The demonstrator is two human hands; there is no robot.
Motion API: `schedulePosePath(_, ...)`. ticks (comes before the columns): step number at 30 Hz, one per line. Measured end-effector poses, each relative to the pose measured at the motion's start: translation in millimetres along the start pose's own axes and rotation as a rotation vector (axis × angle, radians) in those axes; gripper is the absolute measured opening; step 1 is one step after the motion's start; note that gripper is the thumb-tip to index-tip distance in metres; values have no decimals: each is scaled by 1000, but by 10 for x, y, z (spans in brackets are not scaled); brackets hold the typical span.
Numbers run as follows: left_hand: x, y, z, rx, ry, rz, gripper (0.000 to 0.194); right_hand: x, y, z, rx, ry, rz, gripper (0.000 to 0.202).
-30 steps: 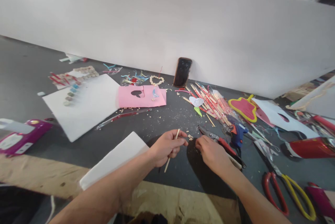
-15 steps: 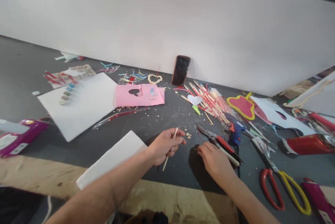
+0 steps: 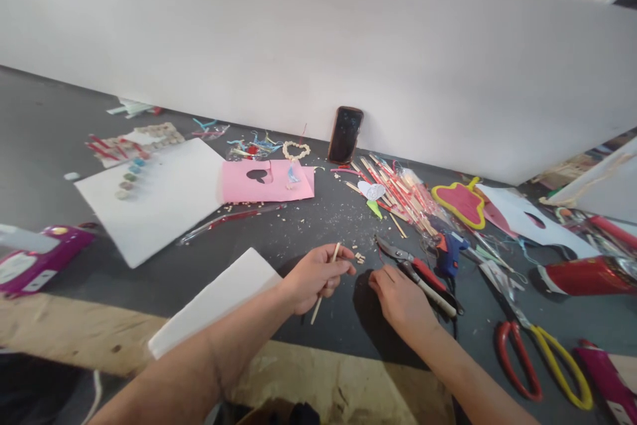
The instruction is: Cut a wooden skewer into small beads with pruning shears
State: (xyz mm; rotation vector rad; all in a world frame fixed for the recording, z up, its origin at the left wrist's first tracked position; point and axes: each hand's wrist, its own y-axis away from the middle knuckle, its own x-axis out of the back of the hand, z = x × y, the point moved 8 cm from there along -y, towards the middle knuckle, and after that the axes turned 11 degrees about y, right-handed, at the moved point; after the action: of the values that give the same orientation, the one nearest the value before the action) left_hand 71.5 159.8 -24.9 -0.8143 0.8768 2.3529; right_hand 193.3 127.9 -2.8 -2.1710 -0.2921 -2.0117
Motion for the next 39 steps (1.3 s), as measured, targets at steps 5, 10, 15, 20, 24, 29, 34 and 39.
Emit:
schedulePosePath(5,-4,2,4,4,-6,3,26,142,59,112,-79,-105,32,15)
schedulePosePath(10,-5,0,-22,18,-19,4,27,312,216,443,-310,-269,123,19)
schedulePosePath(15,13,-13,-39,18,-32,1,25,199,318,483,-398,-582,59,36)
schedulePosePath(20,24,-24,-37,15,-31,2,25,87,350,401,-490,-1251,5,35)
schedulePosePath(24,6,-22,-35,6,-37,-2,22,7,393,379,-598,-1669,-15,21)
schedulePosePath(29,4,-22,-47,4,-43,5,21,-52,450,445,-662,-1730,-20,15)
schedulePosePath(34,11,-26,-56,2,-57,7,19,-44,477,512,-671,-1744,33,28)
schedulePosePath(39,0,-18,-59,-1,-59,-10,19,-43,561,607,-725,-1560,63,25)
